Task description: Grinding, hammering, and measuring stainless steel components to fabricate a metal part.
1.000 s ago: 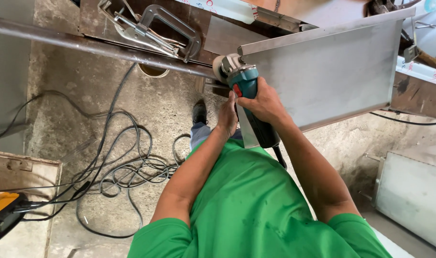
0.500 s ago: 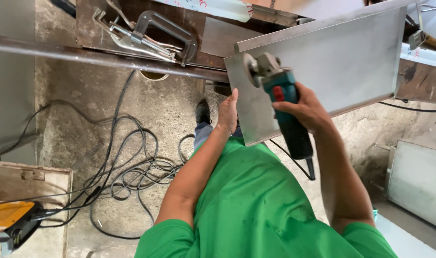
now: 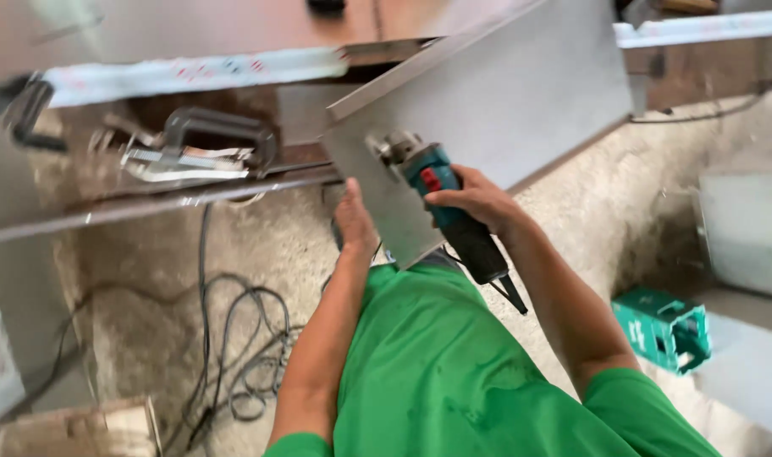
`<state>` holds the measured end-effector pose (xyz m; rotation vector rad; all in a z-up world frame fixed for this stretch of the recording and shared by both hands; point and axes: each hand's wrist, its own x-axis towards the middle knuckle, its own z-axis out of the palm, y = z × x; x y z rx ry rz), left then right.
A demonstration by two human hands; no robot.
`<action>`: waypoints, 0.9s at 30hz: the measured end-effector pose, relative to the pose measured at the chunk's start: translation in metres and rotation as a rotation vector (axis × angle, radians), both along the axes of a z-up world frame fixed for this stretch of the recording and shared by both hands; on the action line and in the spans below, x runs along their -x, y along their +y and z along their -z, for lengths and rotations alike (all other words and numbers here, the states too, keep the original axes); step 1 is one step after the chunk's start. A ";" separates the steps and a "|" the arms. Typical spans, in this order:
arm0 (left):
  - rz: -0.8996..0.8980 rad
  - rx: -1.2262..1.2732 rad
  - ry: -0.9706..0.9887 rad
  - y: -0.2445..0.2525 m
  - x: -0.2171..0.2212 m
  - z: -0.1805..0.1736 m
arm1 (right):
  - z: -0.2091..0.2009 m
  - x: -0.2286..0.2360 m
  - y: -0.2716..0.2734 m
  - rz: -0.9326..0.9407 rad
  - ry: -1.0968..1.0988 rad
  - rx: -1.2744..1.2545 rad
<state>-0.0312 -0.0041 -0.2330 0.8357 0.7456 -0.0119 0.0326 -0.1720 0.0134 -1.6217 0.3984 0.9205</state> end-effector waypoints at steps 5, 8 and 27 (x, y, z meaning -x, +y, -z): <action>-0.043 -0.309 0.035 0.046 -0.034 0.000 | -0.008 0.006 -0.047 0.011 -0.122 -0.039; -0.041 -0.395 0.083 0.065 -0.051 -0.022 | -0.016 0.014 -0.083 0.055 -0.210 -0.054; -0.069 -1.080 0.151 0.134 -0.130 -0.061 | 0.009 0.064 -0.243 0.570 -0.360 0.233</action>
